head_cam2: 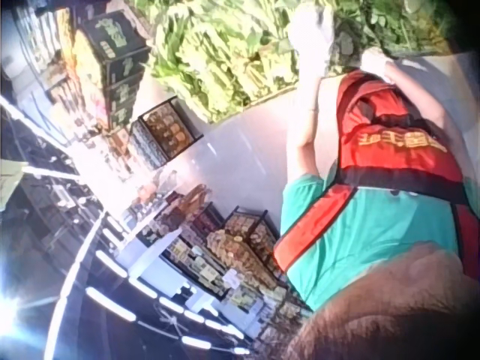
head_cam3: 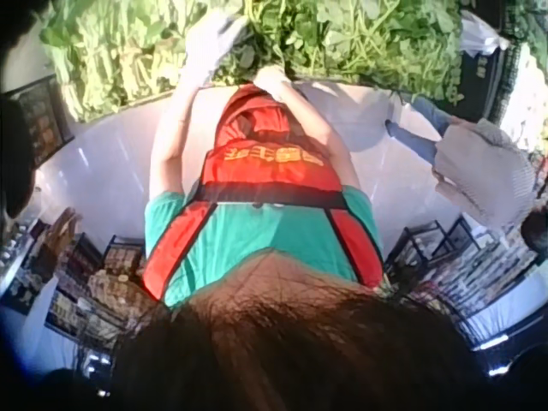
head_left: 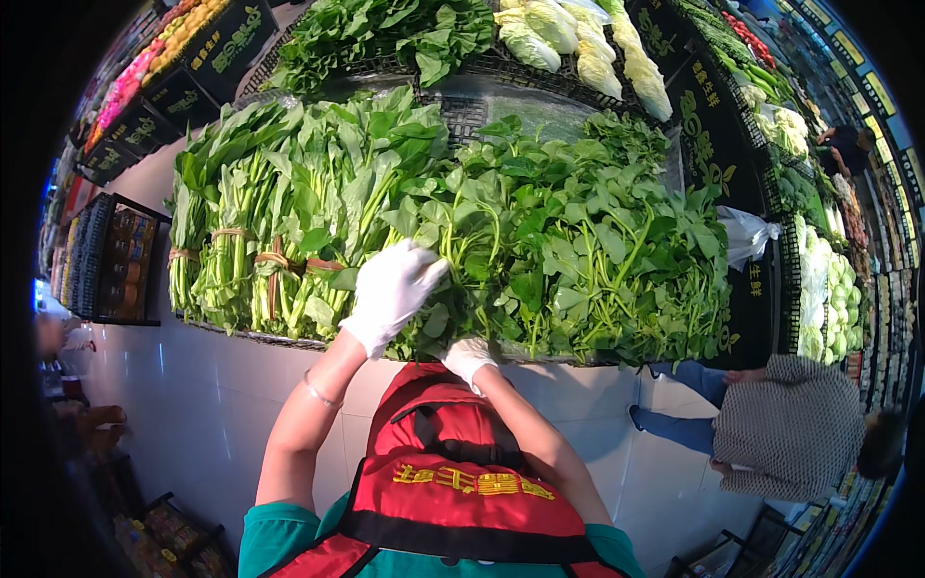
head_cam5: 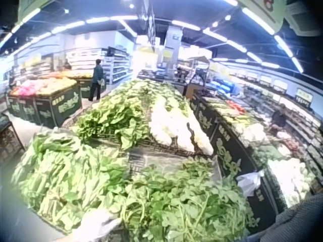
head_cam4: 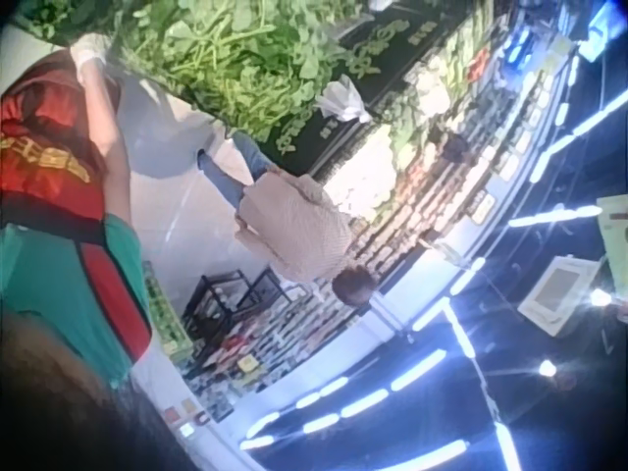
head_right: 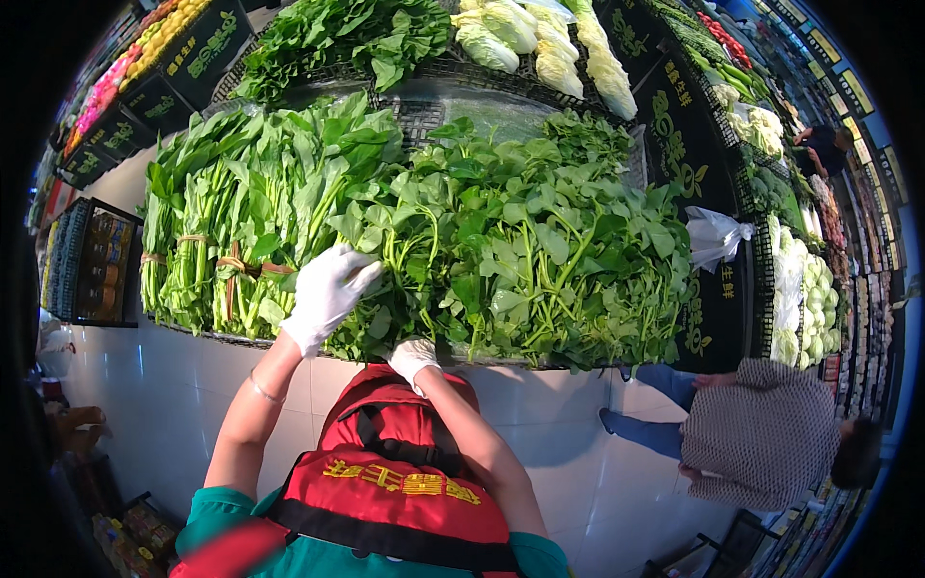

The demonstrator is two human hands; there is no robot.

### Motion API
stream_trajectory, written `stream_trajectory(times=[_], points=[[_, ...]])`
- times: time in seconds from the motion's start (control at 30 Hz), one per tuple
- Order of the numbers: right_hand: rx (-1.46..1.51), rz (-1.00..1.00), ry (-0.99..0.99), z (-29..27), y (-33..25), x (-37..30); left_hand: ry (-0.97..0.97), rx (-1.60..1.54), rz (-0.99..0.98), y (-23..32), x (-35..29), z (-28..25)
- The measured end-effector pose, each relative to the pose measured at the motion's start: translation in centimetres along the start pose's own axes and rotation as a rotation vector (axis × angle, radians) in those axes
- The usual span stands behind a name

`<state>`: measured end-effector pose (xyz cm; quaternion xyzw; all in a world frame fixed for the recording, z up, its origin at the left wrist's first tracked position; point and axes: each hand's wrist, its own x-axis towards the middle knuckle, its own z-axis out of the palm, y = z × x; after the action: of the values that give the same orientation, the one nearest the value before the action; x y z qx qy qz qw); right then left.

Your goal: The person selects and inspects leafy green vegetables from a supermarket produce display, handling them with gloved hands. The person then moves to another section and places a cauliflower into a plastic bag.

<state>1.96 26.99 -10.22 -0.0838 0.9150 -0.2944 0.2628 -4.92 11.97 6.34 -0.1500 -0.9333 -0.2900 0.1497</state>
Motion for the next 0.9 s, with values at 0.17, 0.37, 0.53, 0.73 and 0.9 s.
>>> stream_trajectory(times=[0.17, 0.37, 0.53, 0.73, 0.9], points=[[0.034, -0.043, 0.126, 5.3, 2.3, 2.8, 0.024, -0.313, -0.435, -1.2, -8.6, -0.9], [-0.317, 0.014, -0.143, 5.9, 3.0, 3.2, -0.049, -0.103, -0.435, -1.0, -16.9, 2.4], [-0.501, -0.097, 0.075, 4.6, 4.0, 1.6, -0.215, 0.042, -0.485, -1.5, -16.9, 4.9], [1.351, 0.127, 0.442, 5.1, 5.8, 2.3, -0.176, -0.285, -0.632, -1.0, -15.3, 7.0], [0.856, 0.062, 0.391, 3.7, 5.8, 1.3, -0.161, -0.250, -0.637, -2.0, -14.3, 10.8]])
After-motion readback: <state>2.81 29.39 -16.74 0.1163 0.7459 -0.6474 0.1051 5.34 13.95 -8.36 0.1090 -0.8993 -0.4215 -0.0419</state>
